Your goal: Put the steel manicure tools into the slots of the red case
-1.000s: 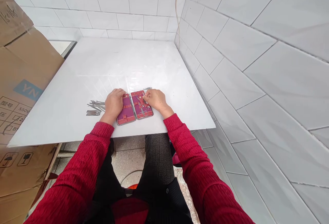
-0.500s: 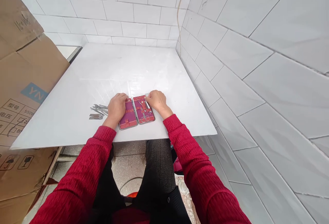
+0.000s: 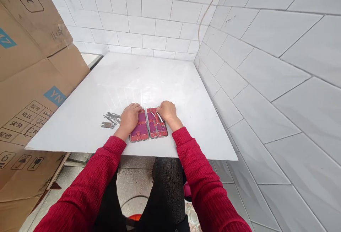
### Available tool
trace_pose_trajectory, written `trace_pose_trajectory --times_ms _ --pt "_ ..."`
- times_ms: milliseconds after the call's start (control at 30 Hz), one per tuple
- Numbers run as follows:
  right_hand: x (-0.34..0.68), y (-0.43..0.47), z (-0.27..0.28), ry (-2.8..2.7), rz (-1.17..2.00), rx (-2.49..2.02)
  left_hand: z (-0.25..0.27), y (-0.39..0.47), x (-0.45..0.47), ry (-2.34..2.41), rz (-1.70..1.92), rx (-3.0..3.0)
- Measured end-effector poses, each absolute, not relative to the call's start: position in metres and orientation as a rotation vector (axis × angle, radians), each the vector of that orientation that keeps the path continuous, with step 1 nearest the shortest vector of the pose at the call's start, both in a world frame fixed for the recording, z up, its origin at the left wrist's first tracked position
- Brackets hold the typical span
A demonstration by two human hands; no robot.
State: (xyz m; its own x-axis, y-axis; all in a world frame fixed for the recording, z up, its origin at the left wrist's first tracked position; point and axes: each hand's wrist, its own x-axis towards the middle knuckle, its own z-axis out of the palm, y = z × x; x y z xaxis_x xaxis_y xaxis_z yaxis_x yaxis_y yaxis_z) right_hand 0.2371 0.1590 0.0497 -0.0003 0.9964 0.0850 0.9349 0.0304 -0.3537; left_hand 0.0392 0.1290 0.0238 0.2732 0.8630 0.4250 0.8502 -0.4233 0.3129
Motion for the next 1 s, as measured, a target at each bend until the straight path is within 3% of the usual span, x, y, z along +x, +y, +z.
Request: trace_pose_trajectory --times_ms 533,1000 --pt "0.278 0.203 0.040 -1.532 0.144 -2.057 0.020 0.134 0.041 1.667 0.877 2.497" --pt "0.271 0.179 0.037 -1.589 0.238 -1.919 0.019 0.136 0.039 1.619 0.953 2.467"
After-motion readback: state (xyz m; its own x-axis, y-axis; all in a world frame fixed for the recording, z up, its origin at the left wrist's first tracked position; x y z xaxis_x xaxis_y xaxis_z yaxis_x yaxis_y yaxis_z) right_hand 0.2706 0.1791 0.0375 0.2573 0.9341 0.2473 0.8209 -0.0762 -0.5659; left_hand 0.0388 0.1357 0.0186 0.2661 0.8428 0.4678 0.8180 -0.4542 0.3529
